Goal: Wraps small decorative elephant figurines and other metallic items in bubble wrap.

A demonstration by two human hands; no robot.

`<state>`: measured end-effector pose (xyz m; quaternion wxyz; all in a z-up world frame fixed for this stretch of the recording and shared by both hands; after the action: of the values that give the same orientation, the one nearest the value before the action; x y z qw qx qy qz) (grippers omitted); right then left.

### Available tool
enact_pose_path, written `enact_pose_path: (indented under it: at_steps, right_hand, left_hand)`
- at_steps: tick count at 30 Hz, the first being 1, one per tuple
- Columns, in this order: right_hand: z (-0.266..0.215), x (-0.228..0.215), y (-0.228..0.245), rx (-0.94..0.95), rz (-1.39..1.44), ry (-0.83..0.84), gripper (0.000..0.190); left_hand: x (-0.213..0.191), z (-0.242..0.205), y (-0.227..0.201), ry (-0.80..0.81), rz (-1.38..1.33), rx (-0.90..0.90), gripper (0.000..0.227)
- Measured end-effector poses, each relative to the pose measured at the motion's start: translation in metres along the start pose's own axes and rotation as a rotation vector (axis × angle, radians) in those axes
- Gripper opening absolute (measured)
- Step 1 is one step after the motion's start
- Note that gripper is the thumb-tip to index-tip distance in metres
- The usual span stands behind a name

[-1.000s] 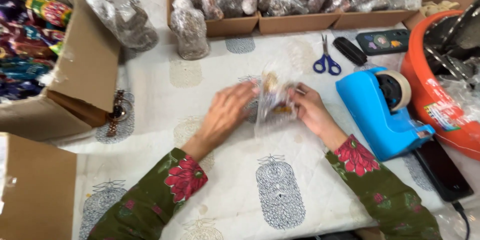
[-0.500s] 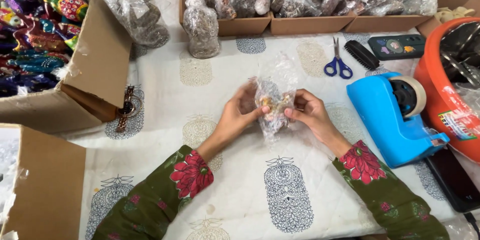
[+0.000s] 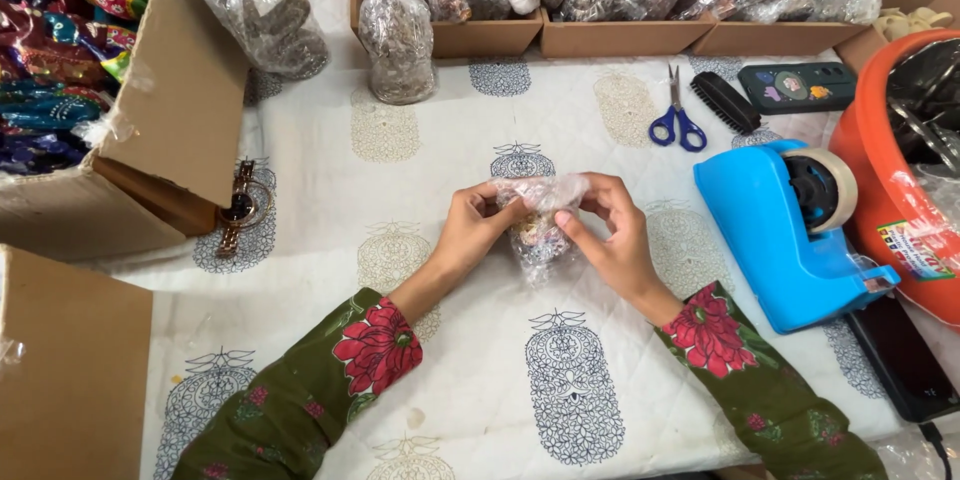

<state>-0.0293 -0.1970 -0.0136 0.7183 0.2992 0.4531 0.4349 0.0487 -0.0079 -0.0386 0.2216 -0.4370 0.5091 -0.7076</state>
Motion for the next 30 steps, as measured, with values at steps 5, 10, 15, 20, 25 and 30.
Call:
enact_pose_path:
  at_steps: [5, 10, 15, 20, 25, 30]
  right_hand:
    - [-0.005, 0.002, 0.026, -0.388, -0.524, -0.112, 0.035]
    - [-0.004, 0.007, 0.024, -0.393, -0.662, -0.061, 0.037]
    - [-0.001, 0.004, 0.028, -0.413, -0.589, -0.013, 0.031]
    - [-0.001, 0.000, 0.024, -0.396, -0.488, 0.018, 0.027]
    - [0.000, -0.001, 0.008, -0.279, -0.424, -0.030, 0.017]
    - [0.002, -0.004, 0.004, -0.239, -0.339, -0.025, 0.029]
  left_hand:
    - [-0.005, 0.008, 0.018, 0.051, -0.098, 0.122, 0.029]
    - [0.001, 0.005, 0.010, 0.002, -0.069, 0.086, 0.031]
    - [0.005, 0.000, 0.002, -0.006, -0.048, 0.109, 0.031]
    - [0.011, -0.002, -0.007, 0.027, 0.048, 0.151, 0.032]
    - [0.029, -0.018, -0.045, 0.002, 0.391, 0.086, 0.041]
    - [0.025, -0.026, -0.040, 0.162, 0.502, 0.278, 0.041]
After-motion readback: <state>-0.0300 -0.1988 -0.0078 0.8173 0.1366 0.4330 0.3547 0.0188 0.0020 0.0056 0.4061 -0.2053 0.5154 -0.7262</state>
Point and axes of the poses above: each hand's wrist, its own z-axis towards the middle knuckle, its own x-axis out of the palm, y = z × x, the point moved 2 cm from there along z, towards the middle knuckle, and after that the axes turned 10 degrees about -z, right-handed, at the moved point
